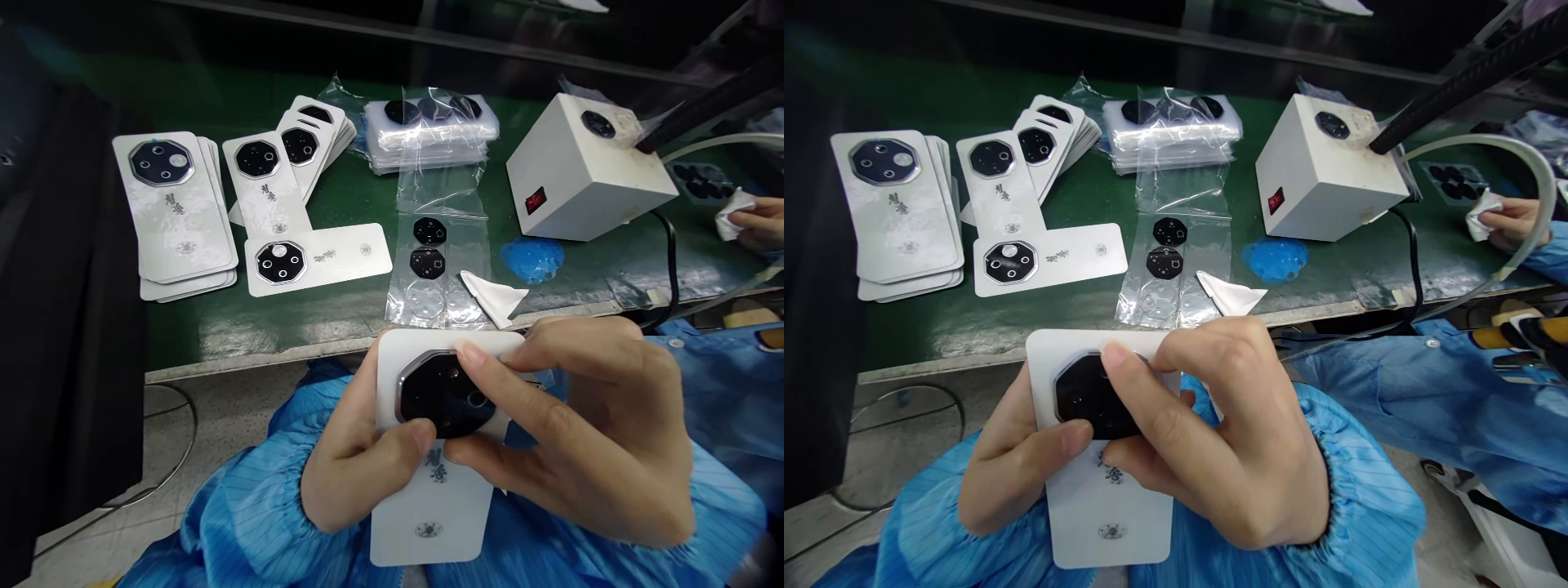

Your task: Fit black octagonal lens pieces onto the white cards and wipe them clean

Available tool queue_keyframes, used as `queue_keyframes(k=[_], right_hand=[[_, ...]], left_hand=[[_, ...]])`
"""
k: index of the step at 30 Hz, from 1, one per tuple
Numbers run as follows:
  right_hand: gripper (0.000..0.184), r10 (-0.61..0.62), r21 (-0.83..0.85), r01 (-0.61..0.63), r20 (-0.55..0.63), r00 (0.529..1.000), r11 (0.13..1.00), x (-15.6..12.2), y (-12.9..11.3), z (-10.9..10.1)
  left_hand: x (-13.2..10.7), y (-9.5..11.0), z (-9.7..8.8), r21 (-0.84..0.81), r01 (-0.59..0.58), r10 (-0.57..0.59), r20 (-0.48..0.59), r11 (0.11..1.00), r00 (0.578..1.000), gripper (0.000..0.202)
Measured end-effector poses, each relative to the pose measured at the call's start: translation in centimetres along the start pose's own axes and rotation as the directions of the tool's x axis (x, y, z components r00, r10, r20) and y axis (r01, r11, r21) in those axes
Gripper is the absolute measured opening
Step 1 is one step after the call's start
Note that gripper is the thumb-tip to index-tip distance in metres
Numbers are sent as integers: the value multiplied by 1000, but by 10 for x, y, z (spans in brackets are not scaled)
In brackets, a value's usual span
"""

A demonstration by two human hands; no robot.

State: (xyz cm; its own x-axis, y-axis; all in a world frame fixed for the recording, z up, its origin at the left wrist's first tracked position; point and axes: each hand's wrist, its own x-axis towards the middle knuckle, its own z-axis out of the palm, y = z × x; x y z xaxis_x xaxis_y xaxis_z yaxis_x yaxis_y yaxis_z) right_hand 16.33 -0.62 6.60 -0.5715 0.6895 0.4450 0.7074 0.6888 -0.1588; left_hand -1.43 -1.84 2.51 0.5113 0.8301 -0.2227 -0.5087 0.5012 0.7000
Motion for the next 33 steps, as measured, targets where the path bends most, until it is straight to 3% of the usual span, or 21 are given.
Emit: queue_keyframes(k=[4, 21, 25, 29, 33], right_hand=[[40, -21, 8, 21, -33, 999, 1000, 0, 3, 1], [39, -18, -7, 18, -34, 999, 1000, 1, 3, 1], [39, -1, -42, -1, -50, 999, 999, -1, 2, 4], [43, -5, -54, 2, -46, 999, 999, -1, 0, 4], [39, 8, -27, -8, -30, 1000, 1000, 0, 1, -2]], left_hand=[[0, 2, 1, -32, 29, -29, 15, 999, 999, 41], [0, 4, 2, -62, 54, -53, 17, 997, 998, 40], [3, 3, 5, -141, 70, -78, -55, 988, 995, 37], [7, 1, 6, -55, -12, 3, -166, 998, 986, 28], [6, 1, 8, 33, -88, 91, -90, 996, 992, 22]])
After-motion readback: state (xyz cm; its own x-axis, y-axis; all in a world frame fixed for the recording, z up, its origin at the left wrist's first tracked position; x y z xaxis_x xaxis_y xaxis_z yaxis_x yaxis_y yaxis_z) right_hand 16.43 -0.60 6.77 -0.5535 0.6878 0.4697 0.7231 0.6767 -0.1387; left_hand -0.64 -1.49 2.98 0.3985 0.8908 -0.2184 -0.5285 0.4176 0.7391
